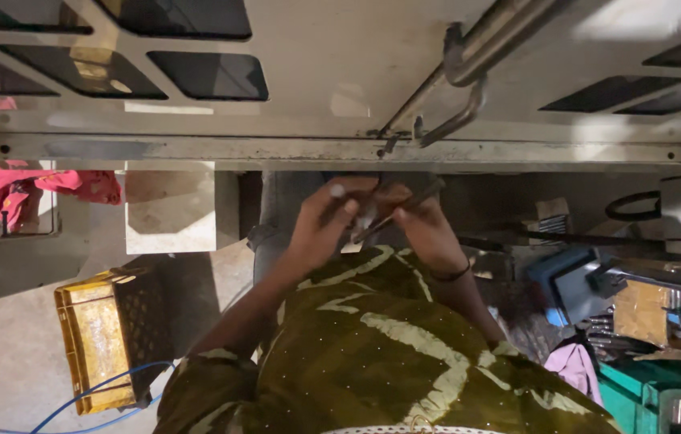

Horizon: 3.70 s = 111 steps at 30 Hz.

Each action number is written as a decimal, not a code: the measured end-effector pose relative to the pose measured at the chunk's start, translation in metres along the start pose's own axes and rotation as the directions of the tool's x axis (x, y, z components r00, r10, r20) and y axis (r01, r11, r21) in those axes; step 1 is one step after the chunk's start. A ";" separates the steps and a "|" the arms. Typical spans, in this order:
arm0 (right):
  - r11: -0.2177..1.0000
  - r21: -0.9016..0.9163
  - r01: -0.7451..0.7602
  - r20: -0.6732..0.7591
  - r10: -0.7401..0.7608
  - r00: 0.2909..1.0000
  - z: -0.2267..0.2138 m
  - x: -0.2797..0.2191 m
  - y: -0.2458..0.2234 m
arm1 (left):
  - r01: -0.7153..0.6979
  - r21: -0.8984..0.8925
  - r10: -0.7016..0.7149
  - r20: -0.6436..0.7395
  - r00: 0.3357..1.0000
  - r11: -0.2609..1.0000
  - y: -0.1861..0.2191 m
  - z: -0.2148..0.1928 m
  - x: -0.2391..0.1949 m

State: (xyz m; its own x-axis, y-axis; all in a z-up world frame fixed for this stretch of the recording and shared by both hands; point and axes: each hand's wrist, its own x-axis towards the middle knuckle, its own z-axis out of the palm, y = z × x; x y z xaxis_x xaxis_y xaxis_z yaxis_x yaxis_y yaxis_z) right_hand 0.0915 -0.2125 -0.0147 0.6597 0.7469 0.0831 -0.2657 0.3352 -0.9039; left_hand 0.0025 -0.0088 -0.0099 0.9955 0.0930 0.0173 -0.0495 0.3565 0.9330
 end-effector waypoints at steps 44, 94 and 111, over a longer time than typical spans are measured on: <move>0.904 -0.185 0.385 -0.104 -0.408 0.907 -0.013 0.014 -0.036 | -0.581 0.455 0.497 0.301 0.814 0.675 0.090 0.009 0.055; 0.926 -0.182 0.330 -0.136 -0.356 0.924 -0.023 0.063 -0.002 | -0.835 0.424 0.720 0.449 0.529 0.350 0.141 0.065 0.131; 0.920 -0.252 0.301 -0.172 -0.349 0.921 -0.023 0.070 -0.005 | -0.823 0.433 0.715 0.435 0.547 0.367 0.145 0.067 0.129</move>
State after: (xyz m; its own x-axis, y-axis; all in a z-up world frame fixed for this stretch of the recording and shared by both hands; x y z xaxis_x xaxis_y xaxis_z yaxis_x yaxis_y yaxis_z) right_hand 0.1554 -0.1750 -0.0141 0.8212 0.4726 0.3198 0.1315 0.3886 -0.9120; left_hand 0.1294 -0.0071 0.1517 0.5442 -0.0981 0.8332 -0.8030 -0.3485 0.4834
